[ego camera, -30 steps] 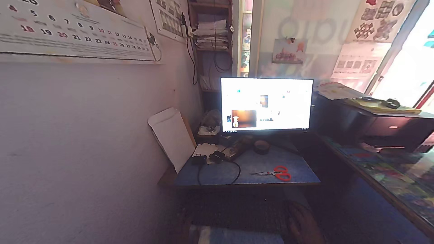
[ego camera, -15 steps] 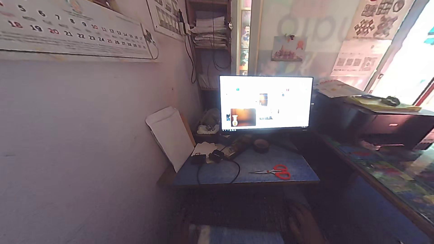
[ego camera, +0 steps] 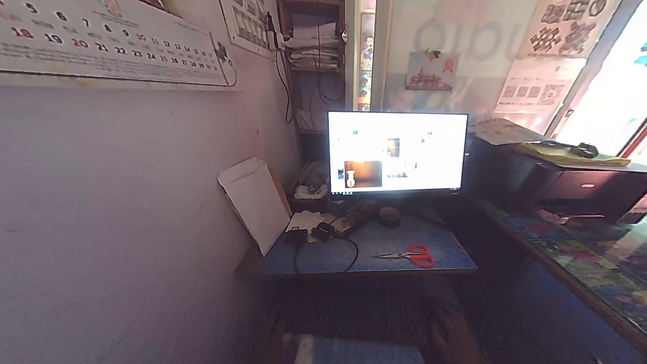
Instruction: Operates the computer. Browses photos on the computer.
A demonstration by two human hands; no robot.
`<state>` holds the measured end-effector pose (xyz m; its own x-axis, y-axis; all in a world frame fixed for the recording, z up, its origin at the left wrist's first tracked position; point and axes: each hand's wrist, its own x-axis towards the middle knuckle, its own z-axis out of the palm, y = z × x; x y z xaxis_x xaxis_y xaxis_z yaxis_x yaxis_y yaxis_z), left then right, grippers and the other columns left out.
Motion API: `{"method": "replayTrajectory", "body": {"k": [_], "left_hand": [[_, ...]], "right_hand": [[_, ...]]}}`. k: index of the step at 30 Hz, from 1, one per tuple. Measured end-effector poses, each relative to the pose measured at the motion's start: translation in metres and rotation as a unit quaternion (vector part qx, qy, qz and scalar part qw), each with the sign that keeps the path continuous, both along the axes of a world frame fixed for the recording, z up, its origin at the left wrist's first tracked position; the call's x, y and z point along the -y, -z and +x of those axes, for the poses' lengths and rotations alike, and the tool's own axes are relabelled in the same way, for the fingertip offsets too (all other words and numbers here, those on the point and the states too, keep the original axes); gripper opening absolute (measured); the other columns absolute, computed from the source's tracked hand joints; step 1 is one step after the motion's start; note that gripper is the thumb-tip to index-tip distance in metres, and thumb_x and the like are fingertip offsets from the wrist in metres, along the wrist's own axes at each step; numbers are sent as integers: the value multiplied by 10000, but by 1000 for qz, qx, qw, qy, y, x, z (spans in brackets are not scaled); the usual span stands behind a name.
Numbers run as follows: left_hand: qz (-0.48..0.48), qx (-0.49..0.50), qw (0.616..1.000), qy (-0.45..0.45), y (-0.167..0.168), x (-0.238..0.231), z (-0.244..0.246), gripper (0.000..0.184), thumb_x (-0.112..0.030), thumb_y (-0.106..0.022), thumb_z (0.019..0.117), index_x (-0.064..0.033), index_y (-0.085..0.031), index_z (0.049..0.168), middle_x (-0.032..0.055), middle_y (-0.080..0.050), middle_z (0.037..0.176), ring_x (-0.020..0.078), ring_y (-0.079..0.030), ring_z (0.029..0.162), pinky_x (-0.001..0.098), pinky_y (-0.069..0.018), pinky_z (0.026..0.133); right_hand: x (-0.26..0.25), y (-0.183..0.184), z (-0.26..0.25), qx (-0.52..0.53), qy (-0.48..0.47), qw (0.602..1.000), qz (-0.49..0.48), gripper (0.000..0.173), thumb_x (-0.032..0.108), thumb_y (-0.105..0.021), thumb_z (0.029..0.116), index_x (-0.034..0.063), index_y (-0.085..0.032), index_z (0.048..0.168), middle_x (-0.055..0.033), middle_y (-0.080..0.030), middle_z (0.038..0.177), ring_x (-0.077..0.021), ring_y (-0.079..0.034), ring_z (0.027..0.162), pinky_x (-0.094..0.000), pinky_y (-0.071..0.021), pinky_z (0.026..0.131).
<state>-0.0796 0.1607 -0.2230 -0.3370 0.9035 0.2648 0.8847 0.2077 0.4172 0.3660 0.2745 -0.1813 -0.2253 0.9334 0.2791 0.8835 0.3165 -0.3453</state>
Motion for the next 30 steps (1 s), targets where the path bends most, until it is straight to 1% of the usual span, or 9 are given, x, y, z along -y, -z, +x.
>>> {"method": "replayTrajectory", "body": {"k": [4,8,10,12,15,16,22,27,30], "left_hand": [[-12,-9,1000,-4,0,0,0,638,-489,-505,1012,-29,-532,1454,212,-314,1645,378,-285,1534,516,-277,1235],[2,-2,1000,-6,0,4,2,629,-496,-520,1014,-36,-549,1441,215,-340,1631,377,-320,1520,512,-305,1224],[-6,-2,1000,-11,-5,7,6,628,-510,-490,1023,-58,-543,1456,218,-353,1624,373,-347,1508,515,-324,1214],[-8,-21,999,-25,-5,6,7,649,-552,-432,1023,-89,-550,1462,215,-382,1608,355,-394,1485,506,-360,1193],[1,-18,999,-27,-3,6,7,645,-548,-449,1025,-76,-555,1452,206,-361,1623,358,-353,1507,509,-337,1209],[-2,-27,999,-30,-3,4,6,651,-560,-427,1025,-90,-554,1457,196,-364,1625,346,-351,1511,503,-341,1211],[-22,-28,999,-27,-18,3,10,631,-535,-444,1022,-93,-553,1460,222,-377,1610,360,-357,1506,508,-341,1208],[11,-33,999,-26,0,-1,1,617,-542,-457,1014,-120,-561,1451,209,-385,1609,349,-365,1505,491,-348,1212],[-6,-23,999,-26,-10,2,7,599,-496,-493,1014,-99,-553,1458,195,-365,1625,350,-361,1506,499,-346,1205]], "right_hand": [[-2,4,0,-7,-8,1000,21,463,307,-616,946,75,-672,1342,-204,-565,1459,-383,-521,1373,-517,-419,1149],[-1,6,1,-9,-10,999,29,451,296,-614,942,77,-678,1331,-200,-577,1447,-389,-530,1364,-528,-427,1139],[0,3,-1,-5,-7,1000,26,450,291,-611,945,72,-677,1332,-208,-582,1439,-397,-540,1353,-537,-432,1135],[2,-2,-2,-3,-1,1000,-8,471,299,-612,958,73,-649,1370,-217,-557,1464,-404,-516,1374,-541,-409,1155],[-1,0,-1,-1,3,1000,-21,491,309,-634,944,90,-640,1384,-210,-555,1466,-404,-515,1372,-547,-408,1155],[-2,1,0,1,2,1000,-18,493,305,-637,940,91,-642,1383,-208,-557,1465,-404,-514,1373,-545,-408,1156],[-2,1,-1,1,2,1000,-12,483,284,-641,935,63,-651,1364,-218,-559,1462,-412,-503,1384,-548,-396,1163],[-5,9,3,5,2,1000,-1,472,305,-633,936,78,-665,1349,-199,-566,1460,-400,-514,1377,-546,-406,1156],[-3,7,1,4,6,1000,2,467,305,-617,944,80,-665,1351,-190,-565,1468,-397,-508,1384,-546,-400,1160]]}}
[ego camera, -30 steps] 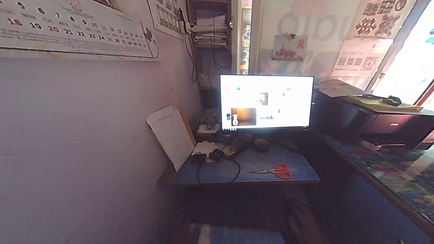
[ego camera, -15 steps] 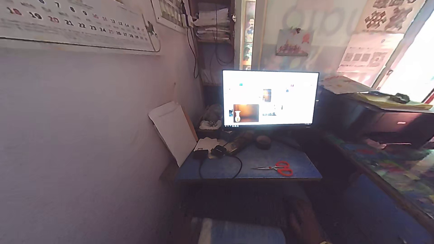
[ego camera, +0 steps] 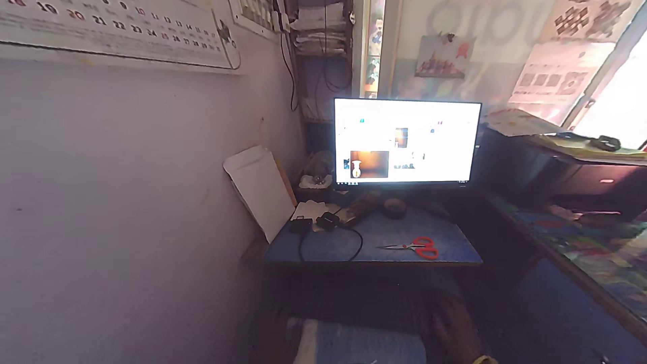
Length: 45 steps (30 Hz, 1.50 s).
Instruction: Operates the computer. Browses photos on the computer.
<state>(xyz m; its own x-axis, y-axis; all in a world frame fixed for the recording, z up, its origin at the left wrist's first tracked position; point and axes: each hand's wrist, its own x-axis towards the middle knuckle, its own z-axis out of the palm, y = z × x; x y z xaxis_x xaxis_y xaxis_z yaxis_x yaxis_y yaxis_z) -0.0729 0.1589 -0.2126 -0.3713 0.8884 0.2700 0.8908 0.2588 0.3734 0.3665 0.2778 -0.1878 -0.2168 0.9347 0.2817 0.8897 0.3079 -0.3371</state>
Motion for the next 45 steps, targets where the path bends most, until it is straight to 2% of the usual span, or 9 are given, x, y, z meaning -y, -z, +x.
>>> {"method": "replayTrajectory", "body": {"k": [8,11,15,22,26,29,34,39,45], "left_hand": [[17,29,999,2,1,7,4,630,-478,-528,1016,-35,-534,1463,220,-370,1615,387,-358,1500,533,-340,1204],[19,22,1000,-3,8,5,2,645,-499,-518,1014,-48,-523,1475,212,-387,1608,374,-383,1488,533,-356,1193],[12,28,1000,-1,11,3,0,672,-495,-509,1015,-53,-468,1519,172,-313,1657,344,-312,1530,514,-329,1218],[38,5,999,-6,30,-4,-7,664,-539,-476,996,-69,-550,1459,193,-396,1609,375,-366,1499,522,-349,1204],[42,-14,999,-9,31,-5,-6,676,-526,-481,999,-69,-505,1496,199,-393,1609,361,-360,1505,519,-343,1210],[54,-25,998,-7,25,-3,-3,661,-488,-517,998,-27,-523,1472,221,-407,1594,375,-380,1492,529,-343,1205],[40,6,999,0,26,-5,-8,659,-500,-506,994,-67,-510,1492,174,-345,1642,338,-344,1517,500,-333,1220],[42,6,999,7,25,-4,-8,687,-514,-474,991,-62,-489,1508,196,-355,1631,356,-331,1521,512,-308,1229],[14,17,1000,7,18,-9,-11,665,-499,-526,969,-86,-517,1490,200,-351,1631,371,-313,1525,531,-300,1229]], "right_hand": [[4,-8,-3,14,20,999,-45,485,338,-605,965,118,-634,1396,-206,-535,1488,-393,-485,1403,-541,-397,1167],[5,-10,-4,14,24,998,-62,487,339,-611,963,116,-634,1395,-213,-521,1500,-405,-474,1409,-545,-387,1172],[5,-11,-6,14,27,998,-59,499,331,-620,959,97,-629,1400,-226,-516,1501,-417,-479,1401,-550,-396,1163],[0,-5,-2,29,19,998,-45,511,339,-623,952,68,-633,1385,-216,-520,1503,-407,-497,1392,-547,-401,1163],[-4,5,1,32,9,999,1,488,344,-611,941,76,-667,1344,-192,-578,1451,-389,-525,1370,-545,-424,1148],[-3,2,0,32,16,999,-28,500,332,-609,960,69,-635,1384,-208,-544,1484,-404,-486,1403,-551,-390,1173],[1,-6,-4,31,26,997,-62,520,308,-638,953,77,-606,1418,-216,-530,1494,-426,-468,1411,-566,-371,1181],[-3,4,-2,16,1,1000,23,504,327,-579,933,66,-656,1357,-187,-580,1454,-407,-536,1356,-566,-425,1138],[-6,5,-1,6,1,999,38,489,341,-563,941,83,-670,1343,-178,-589,1441,-392,-531,1361,-555,-431,1133]]}}
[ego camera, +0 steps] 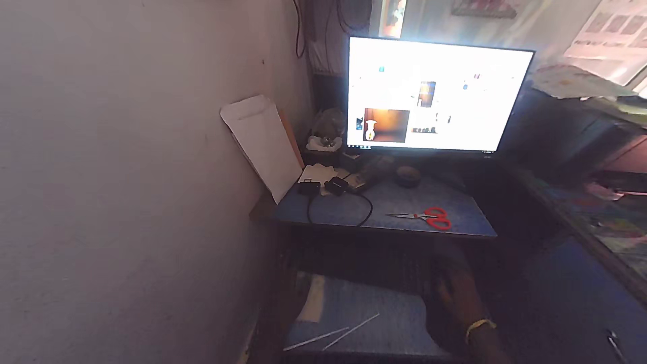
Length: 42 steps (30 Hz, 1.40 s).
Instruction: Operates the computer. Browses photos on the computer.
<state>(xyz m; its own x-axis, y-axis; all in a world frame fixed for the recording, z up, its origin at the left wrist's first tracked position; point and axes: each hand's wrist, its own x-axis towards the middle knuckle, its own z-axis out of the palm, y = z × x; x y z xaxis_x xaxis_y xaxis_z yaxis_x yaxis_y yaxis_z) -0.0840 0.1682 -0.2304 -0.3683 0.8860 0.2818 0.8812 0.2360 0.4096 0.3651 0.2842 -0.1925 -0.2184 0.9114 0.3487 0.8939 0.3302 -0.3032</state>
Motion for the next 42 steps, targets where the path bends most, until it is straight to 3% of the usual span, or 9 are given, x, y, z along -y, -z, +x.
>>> {"method": "replayTrajectory", "body": {"k": [10,12,16,20,23,28,33,38,42], "left_hand": [[25,-17,999,11,6,-2,-4,692,-556,-422,967,-94,-549,1465,189,-355,1631,367,-320,1523,522,-312,1222],[1,-11,1000,-1,-3,0,-1,691,-542,-474,955,-99,-530,1482,182,-348,1636,354,-323,1523,517,-321,1219],[-65,0,997,-46,-27,-2,8,631,-484,-640,918,-71,-600,1394,211,-491,1519,361,-479,1410,539,-432,1131],[-30,-11,999,-27,-43,2,14,696,-441,-674,895,-51,-539,1456,220,-385,1600,368,-390,1478,538,-388,1172],[-47,-22,998,-28,-59,-2,17,648,-452,-659,872,-70,-609,1393,231,-424,1570,382,-410,1463,543,-399,1160],[3,-25,1000,-8,-28,-9,5,689,-480,-660,898,-98,-549,1460,226,-393,1594,388,-358,1493,554,-348,1195],[-34,-7,999,2,-44,2,12,649,-431,-583,944,-40,-536,1459,280,-359,1596,423,-328,1504,550,-307,1216],[-4,-7,1000,6,-25,-5,8,611,-459,-555,963,-138,-536,1482,222,-369,1612,376,-328,1515,530,-296,1229],[4,3,1000,10,-16,5,6,598,-478,-505,992,-131,-538,1478,211,-365,1617,365,-306,1528,518,-284,1240]], "right_hand": [[-3,4,1,-6,-17,999,38,482,349,-530,936,89,-699,1305,-121,-614,1430,-350,-554,1349,-533,-441,1128],[-2,2,-1,-7,-9,999,38,475,342,-547,932,99,-698,1311,-131,-622,1417,-359,-567,1333,-536,-454,1114],[-2,-9,-6,3,38,997,-61,502,316,-629,938,85,-640,1384,-236,-576,1430,-435,-537,1338,-572,-432,1124],[2,-20,-8,39,57,993,-92,483,379,-574,973,96,-661,1354,-204,-624,1388,-387,-578,1312,-549,-464,1100],[2,-26,-9,48,53,993,-96,491,358,-582,969,97,-643,1381,-207,-613,1399,-384,-585,1302,-545,-472,1087],[-1,-15,-3,29,40,995,-85,510,381,-560,974,149,-610,1426,-161,-604,1432,-358,-572,1328,-541,-462,1108],[2,-10,-2,8,27,997,-66,527,357,-583,950,162,-601,1439,-160,-567,1474,-373,-526,1371,-547,-421,1140],[3,-13,1,0,15,998,-60,528,321,-599,959,135,-586,1453,-133,-546,1508,-340,-495,1412,-528,-388,1179],[4,-7,3,11,5,998,-64,525,350,-599,956,153,-595,1443,-119,-562,1491,-317,-508,1401,-515,-398,1176]]}}
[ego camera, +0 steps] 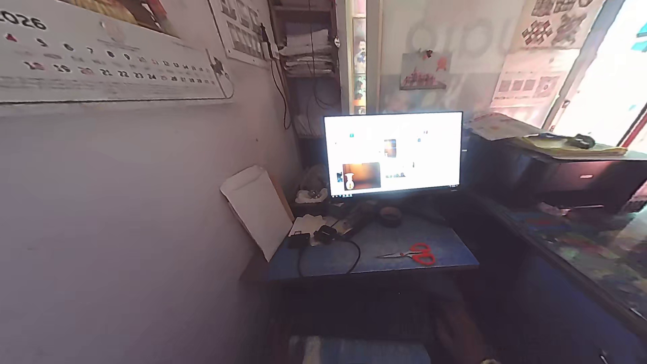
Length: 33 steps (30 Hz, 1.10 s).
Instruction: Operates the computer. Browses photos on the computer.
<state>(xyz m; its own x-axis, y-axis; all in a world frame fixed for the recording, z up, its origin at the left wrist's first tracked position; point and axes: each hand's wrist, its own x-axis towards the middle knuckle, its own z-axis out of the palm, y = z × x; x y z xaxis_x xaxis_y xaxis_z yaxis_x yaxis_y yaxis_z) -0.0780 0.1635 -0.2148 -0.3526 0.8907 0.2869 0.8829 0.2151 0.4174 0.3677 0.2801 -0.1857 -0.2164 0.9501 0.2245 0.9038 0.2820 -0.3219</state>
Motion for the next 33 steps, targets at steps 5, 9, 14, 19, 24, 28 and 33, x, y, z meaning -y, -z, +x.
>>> {"method": "replayTrajectory", "body": {"k": [5,9,14,19,24,28,33], "left_hand": [[-37,12,999,-2,-2,3,6,619,-438,-507,1024,-12,-509,1472,260,-334,1620,410,-340,1505,538,-324,1209],[-25,34,999,-4,0,5,7,632,-411,-546,1022,16,-482,1484,255,-287,1644,412,-282,1530,532,-288,1230],[-27,36,999,-7,2,4,6,643,-415,-540,1022,13,-468,1496,244,-275,1653,411,-268,1536,532,-280,1235],[-26,29,999,-5,4,2,5,650,-447,-521,1023,1,-476,1493,223,-264,1663,407,-245,1546,533,-267,1239],[-38,22,999,-8,4,-1,3,643,-431,-560,1004,-21,-490,1494,226,-276,1658,404,-242,1546,539,-249,1245],[-52,23,998,-12,-5,-1,6,623,-440,-506,1015,-48,-485,1499,234,-299,1644,394,-258,1543,534,-252,1247],[-17,23,1000,1,-5,3,5,618,-428,-540,1014,-30,-497,1485,228,-311,1641,399,-263,1538,534,-253,1242]], "right_hand": [[2,-2,1,-27,2,1000,4,530,339,-608,951,107,-606,1427,-177,-534,1506,-370,-489,1410,-529,-380,1180],[3,-6,-1,-25,10,1000,-5,525,334,-607,956,116,-601,1434,-169,-516,1522,-370,-478,1417,-533,-382,1179],[1,-5,-1,-32,9,999,21,507,324,-603,948,115,-624,1410,-170,-534,1507,-381,-499,1397,-551,-401,1158],[1,2,1,-23,-5,999,39,502,313,-598,944,100,-637,1398,-187,-543,1494,-387,-506,1392,-548,-404,1156],[0,0,1,-20,-2,999,47,486,288,-622,927,100,-655,1374,-182,-560,1476,-380,-518,1382,-541,-413,1151],[3,-1,1,-26,11,999,36,489,281,-628,933,88,-645,1382,-189,-550,1484,-395,-506,1388,-547,-403,1158],[1,-2,0,-7,11,1000,4,492,291,-612,949,120,-630,1410,-180,-511,1524,-363,-471,1426,-516,-393,1173]]}}
